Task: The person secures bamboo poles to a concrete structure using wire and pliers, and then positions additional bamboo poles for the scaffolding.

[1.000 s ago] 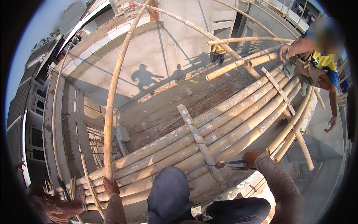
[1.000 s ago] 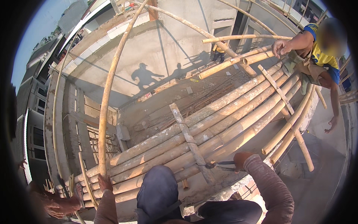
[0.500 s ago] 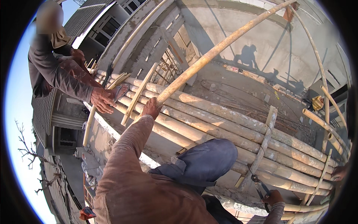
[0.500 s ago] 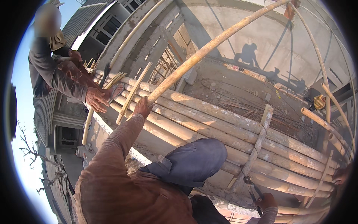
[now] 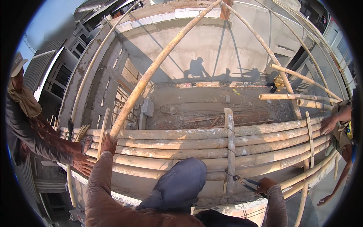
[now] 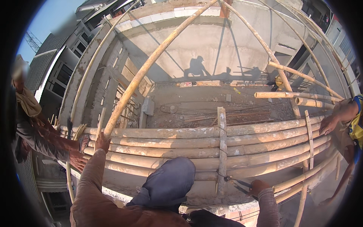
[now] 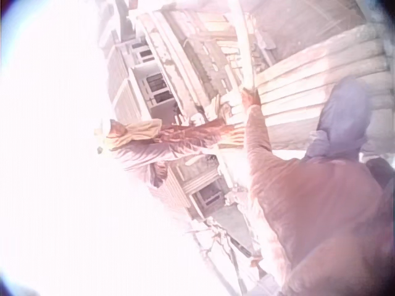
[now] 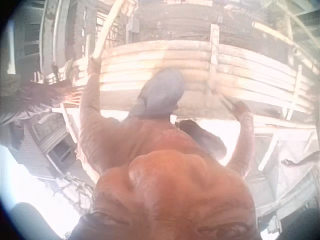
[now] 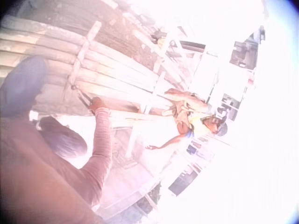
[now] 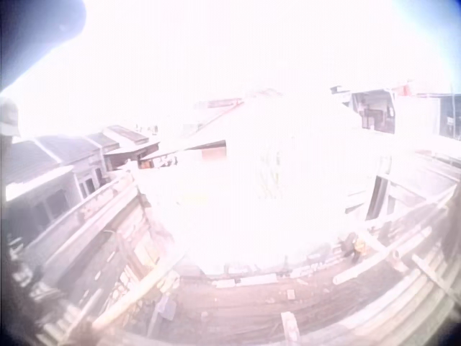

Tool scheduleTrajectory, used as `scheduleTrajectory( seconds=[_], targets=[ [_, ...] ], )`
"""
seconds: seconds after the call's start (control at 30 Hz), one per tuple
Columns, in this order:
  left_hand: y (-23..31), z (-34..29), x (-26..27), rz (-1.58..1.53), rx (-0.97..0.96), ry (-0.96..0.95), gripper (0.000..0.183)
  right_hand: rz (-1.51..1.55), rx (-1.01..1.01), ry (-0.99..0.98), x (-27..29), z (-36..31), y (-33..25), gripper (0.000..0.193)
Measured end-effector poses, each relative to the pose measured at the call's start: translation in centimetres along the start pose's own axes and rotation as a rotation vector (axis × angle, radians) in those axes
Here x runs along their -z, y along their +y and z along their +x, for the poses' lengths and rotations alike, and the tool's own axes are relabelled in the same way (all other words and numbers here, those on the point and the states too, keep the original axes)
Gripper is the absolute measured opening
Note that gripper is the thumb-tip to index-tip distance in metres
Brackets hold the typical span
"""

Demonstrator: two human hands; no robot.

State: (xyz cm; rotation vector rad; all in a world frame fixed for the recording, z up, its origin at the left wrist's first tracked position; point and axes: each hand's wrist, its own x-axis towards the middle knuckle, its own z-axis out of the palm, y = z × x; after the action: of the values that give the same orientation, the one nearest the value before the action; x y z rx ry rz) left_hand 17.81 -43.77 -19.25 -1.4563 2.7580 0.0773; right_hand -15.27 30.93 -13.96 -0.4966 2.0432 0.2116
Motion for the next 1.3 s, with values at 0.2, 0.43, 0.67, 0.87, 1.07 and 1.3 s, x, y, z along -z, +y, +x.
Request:
scheduleTrajectory(
  seconds=[0.2,0.43,0.67,0.87,1.07,1.3],
  targets=[
    [4.1,0.7,1.3,0.167,0.031,-0.049,0.064,0.084,-0.018,-0.013,-2.8,-0.2,0.7,0.039],
    [3.3,3.5,4.5,0.162,0.050,-0.013,0.063,0.092,0.015,-0.015,-2.5,0.4,1.4,0.037],
    [-3.4,7.9,4.7,0.238,0.245,0.194,0.065,0.099,-0.109,-0.075,0.5,-1.8,-2.0,0.041],
    [1.0,10.9,10.9,0.055,0.024,0.748,0.058,0.082,-0.038,0.041,0.3,-3.1,-2.6,0.045],
    [30.3,-9.7,4.6,-1.014,-0.513,-0.295,0.034,0.191,-0.216,0.032,-3.1,-3.5,-1.0,0.036],
    [42.0,-32.0,2.8,-1.246,-0.427,-1.675,0.043,0.454,-0.124,-0.296,-1.7,-1.0,-0.3,0.037]
  ],
)
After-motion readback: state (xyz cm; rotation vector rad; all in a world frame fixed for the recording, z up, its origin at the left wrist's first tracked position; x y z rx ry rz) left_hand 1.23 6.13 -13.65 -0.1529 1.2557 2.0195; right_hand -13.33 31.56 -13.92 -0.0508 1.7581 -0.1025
